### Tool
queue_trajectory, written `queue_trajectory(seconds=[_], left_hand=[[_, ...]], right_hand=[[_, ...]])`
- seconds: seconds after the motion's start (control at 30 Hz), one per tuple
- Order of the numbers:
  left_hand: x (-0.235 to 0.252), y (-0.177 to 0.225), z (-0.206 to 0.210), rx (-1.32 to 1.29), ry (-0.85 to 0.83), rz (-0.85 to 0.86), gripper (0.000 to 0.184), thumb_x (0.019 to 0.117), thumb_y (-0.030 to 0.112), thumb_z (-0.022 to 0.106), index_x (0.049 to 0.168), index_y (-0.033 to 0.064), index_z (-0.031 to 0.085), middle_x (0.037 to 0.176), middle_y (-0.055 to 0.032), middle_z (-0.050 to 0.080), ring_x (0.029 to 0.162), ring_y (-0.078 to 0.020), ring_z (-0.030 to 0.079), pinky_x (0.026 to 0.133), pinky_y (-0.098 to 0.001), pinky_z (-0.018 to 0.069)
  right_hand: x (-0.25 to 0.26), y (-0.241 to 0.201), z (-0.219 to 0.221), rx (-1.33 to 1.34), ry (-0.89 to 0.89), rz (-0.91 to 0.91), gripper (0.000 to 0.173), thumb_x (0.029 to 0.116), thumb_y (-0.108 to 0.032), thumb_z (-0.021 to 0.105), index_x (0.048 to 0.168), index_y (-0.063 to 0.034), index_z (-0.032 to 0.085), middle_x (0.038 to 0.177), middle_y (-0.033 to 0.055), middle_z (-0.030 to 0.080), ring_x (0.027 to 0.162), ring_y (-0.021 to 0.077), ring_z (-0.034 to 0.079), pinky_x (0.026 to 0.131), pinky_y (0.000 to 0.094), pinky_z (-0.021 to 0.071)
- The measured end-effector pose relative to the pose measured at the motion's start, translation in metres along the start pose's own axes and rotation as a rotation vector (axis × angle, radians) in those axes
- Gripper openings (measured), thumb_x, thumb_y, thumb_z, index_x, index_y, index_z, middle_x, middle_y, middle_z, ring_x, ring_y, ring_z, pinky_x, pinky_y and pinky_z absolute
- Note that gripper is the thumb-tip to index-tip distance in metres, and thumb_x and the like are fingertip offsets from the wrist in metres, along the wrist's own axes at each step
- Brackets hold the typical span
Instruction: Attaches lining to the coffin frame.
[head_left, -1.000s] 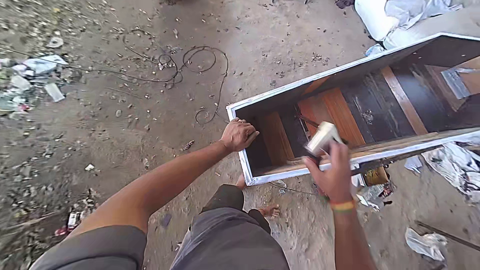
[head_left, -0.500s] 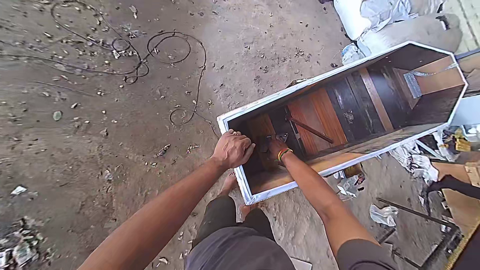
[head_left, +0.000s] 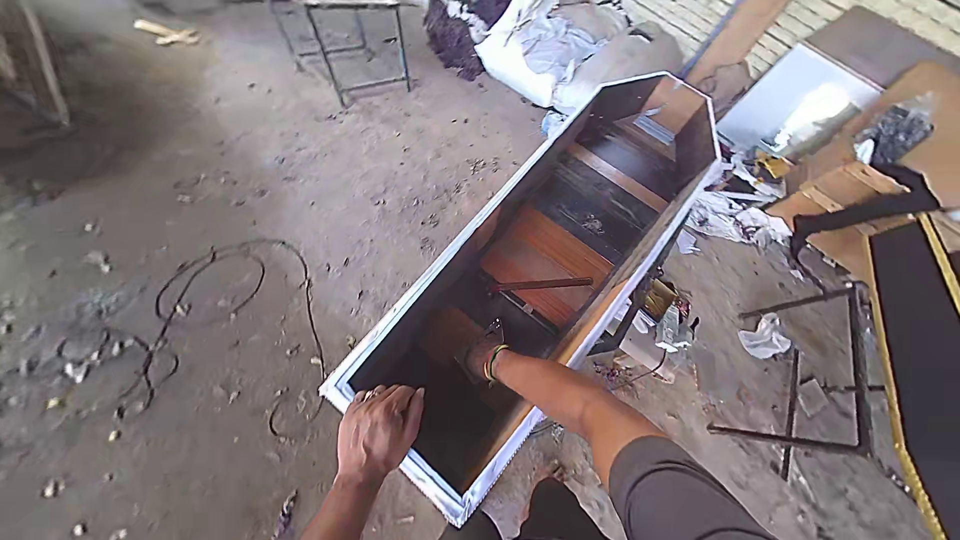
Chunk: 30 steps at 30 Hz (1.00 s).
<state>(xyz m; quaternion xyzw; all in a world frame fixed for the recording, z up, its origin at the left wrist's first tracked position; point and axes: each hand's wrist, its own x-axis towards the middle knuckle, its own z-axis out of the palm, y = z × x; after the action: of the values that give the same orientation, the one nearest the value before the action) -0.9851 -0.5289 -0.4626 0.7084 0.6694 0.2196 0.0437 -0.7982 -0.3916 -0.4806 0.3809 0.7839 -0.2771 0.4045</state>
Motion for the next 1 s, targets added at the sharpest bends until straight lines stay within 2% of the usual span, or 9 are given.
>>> queue_trajectory(seconds=[0.13, 0.2, 0.4, 0.47, 0.57, 0.63, 0.77, 0.9, 1.0], left_hand=[[0.002, 0.006, -0.008, 0.038, -0.091, -0.011, 0.061, 0.0980, 0.049, 0.035, 0.072, 0.0106, 0.073, 0.073, -0.0082, 0.073, 0.075, -0.0292, 0.073, 0.076, -0.0536, 0.0536], [0.003, 0.009, -0.012, 0.057, -0.148, -0.025, 0.059, 0.0982, 0.048, 0.037, 0.075, 0.0085, 0.075, 0.076, -0.0107, 0.075, 0.079, -0.0321, 0.074, 0.080, -0.0556, 0.0540], [0.005, 0.012, -0.017, 0.133, -0.294, -0.073, 0.052, 0.1002, 0.044, 0.045, 0.088, 0.0051, 0.078, 0.089, -0.0191, 0.076, 0.094, -0.0401, 0.073, 0.092, -0.0622, 0.0514], [0.007, 0.016, -0.019, 0.203, -0.420, -0.126, 0.047, 0.1023, 0.043, 0.048, 0.096, 0.0070, 0.078, 0.097, -0.0208, 0.076, 0.103, -0.0414, 0.071, 0.096, -0.0624, 0.0498], [0.018, 0.032, -0.020, 0.352, -0.607, -0.236, 0.056, 0.1048, 0.054, 0.043, 0.106, 0.0091, 0.077, 0.107, -0.0204, 0.075, 0.112, -0.0408, 0.068, 0.103, -0.0622, 0.0470], [0.025, 0.052, -0.006, 0.346, -0.643, -0.390, 0.077, 0.1060, 0.064, 0.023, 0.116, 0.0051, 0.072, 0.116, -0.0221, 0.073, 0.118, -0.0416, 0.066, 0.102, -0.0648, 0.0468], [0.039, 0.154, 0.026, -0.418, -0.369, -0.766, 0.088, 0.1056, 0.067, 0.011, 0.140, -0.0014, 0.055, 0.117, -0.0243, 0.071, 0.097, -0.0376, 0.071, 0.084, -0.0572, 0.0547], [0.047, 0.256, 0.047, -0.226, -0.482, -0.394, 0.072, 0.1070, 0.063, 0.020, 0.148, 0.0149, 0.054, 0.145, -0.0134, 0.060, 0.134, -0.0330, 0.057, 0.111, -0.0616, 0.0440], [0.051, 0.283, 0.069, 0.053, -0.565, -0.311, 0.079, 0.0993, 0.076, 0.032, 0.149, 0.0182, 0.053, 0.140, -0.0209, 0.063, 0.128, -0.0429, 0.060, 0.103, -0.0695, 0.0445]], right_hand=[[-0.051, 0.002, -0.004, 0.000, 0.126, -0.191, 0.027, 0.0976, -0.013, 0.064, 0.119, 0.0041, 0.065, 0.118, 0.0264, 0.067, 0.111, 0.0450, 0.065, 0.090, 0.0662, 0.0512], [-0.080, 0.005, 0.011, 0.038, 0.279, -0.264, 0.030, 0.0975, -0.017, 0.065, 0.122, -0.0003, 0.064, 0.120, 0.0232, 0.066, 0.115, 0.0424, 0.063, 0.095, 0.0649, 0.0482], [-0.191, 0.014, 0.116, 0.281, 1.200, -0.341, 0.018, 0.0985, -0.024, 0.064, 0.107, -0.0118, 0.074, 0.107, 0.0074, 0.072, 0.110, 0.0254, 0.067, 0.097, 0.0460, 0.0523], [-0.214, 0.026, 0.168, 0.303, 1.301, -0.324, 0.013, 0.0971, -0.022, 0.064, 0.101, -0.0130, 0.073, 0.100, 0.0053, 0.072, 0.103, 0.0235, 0.069, 0.093, 0.0451, 0.0547], [-0.235, 0.069, 0.256, 0.375, 1.177, -0.244, 0.009, 0.0910, -0.015, 0.068, 0.095, -0.0086, 0.073, 0.095, 0.0092, 0.071, 0.098, 0.0278, 0.069, 0.091, 0.0497, 0.0549], [-0.253, 0.107, 0.318, 0.520, 0.999, -0.060, 0.012, 0.0925, -0.013, 0.066, 0.096, -0.0031, 0.073, 0.098, 0.0157, 0.072, 0.102, 0.0340, 0.069, 0.093, 0.0534, 0.0541], [-0.304, 0.181, 0.425, 0.867, 0.567, 0.366, 0.032, 0.0994, -0.028, 0.061, 0.121, -0.0053, 0.071, 0.124, 0.0200, 0.068, 0.122, 0.0391, 0.061, 0.105, 0.0602, 0.0449], [-0.346, 0.226, 0.513, 1.038, 0.358, 0.659, 0.041, 0.1001, -0.037, 0.060, 0.126, -0.0054, 0.068, 0.127, 0.0226, 0.066, 0.123, 0.0422, 0.060, 0.101, 0.0635, 0.0463], [-0.353, 0.245, 0.549, 1.103, 0.311, 0.708, 0.043, 0.1003, -0.039, 0.060, 0.127, -0.0061, 0.067, 0.127, 0.0217, 0.067, 0.123, 0.0414, 0.061, 0.099, 0.0628, 0.0474]])
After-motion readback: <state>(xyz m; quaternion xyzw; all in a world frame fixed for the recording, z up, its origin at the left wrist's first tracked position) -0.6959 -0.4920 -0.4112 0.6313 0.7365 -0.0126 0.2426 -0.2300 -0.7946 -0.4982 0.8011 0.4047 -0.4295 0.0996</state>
